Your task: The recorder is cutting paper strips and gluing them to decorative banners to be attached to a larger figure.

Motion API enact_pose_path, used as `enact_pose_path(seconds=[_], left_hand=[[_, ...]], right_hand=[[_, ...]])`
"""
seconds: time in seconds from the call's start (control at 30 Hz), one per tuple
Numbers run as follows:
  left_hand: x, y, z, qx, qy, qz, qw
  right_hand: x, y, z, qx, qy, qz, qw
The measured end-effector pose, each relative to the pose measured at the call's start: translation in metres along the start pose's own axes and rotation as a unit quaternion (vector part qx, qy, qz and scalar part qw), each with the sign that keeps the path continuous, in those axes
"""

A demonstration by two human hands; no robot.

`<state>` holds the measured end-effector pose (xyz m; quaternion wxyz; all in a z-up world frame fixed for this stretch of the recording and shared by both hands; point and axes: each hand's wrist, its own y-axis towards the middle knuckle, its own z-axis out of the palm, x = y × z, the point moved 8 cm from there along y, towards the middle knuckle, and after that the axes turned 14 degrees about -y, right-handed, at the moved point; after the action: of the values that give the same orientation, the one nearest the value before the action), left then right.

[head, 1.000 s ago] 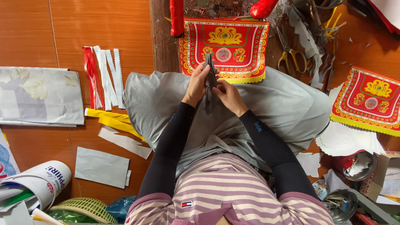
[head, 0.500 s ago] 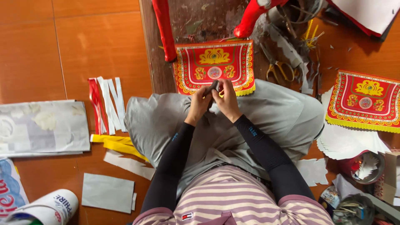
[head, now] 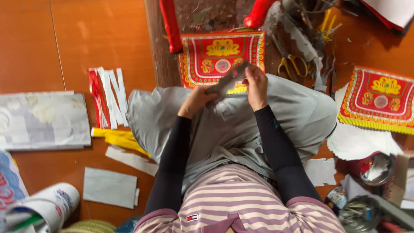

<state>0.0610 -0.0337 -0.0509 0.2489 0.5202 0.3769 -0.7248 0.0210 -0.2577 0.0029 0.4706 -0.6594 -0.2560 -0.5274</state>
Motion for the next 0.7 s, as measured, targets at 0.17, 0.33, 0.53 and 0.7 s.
enact_pose_path(seconds=[0.17,0.33,0.53,0.7], left_hand=[[-0.018,-0.026,-0.096,-0.200,-0.071,0.039,0.977],[-0.076,-0.069,-0.173,-0.342,-0.029,0.104,0.933],[-0.019,-0.053,-0.255,-0.485,0.057,-0.063,0.871],[0.001,-0.038,-0.285,-0.536,0.178,0.150,0.811]], right_hand=[[-0.027,0.008,0.010,0.094,0.035,-0.005,0.995],[-0.048,-0.003,0.044,0.200,-0.084,0.024,0.976],[-0.089,-0.008,0.058,0.307,-0.278,-0.023,0.910],[-0.094,-0.022,0.065,0.342,-0.295,0.046,0.891]])
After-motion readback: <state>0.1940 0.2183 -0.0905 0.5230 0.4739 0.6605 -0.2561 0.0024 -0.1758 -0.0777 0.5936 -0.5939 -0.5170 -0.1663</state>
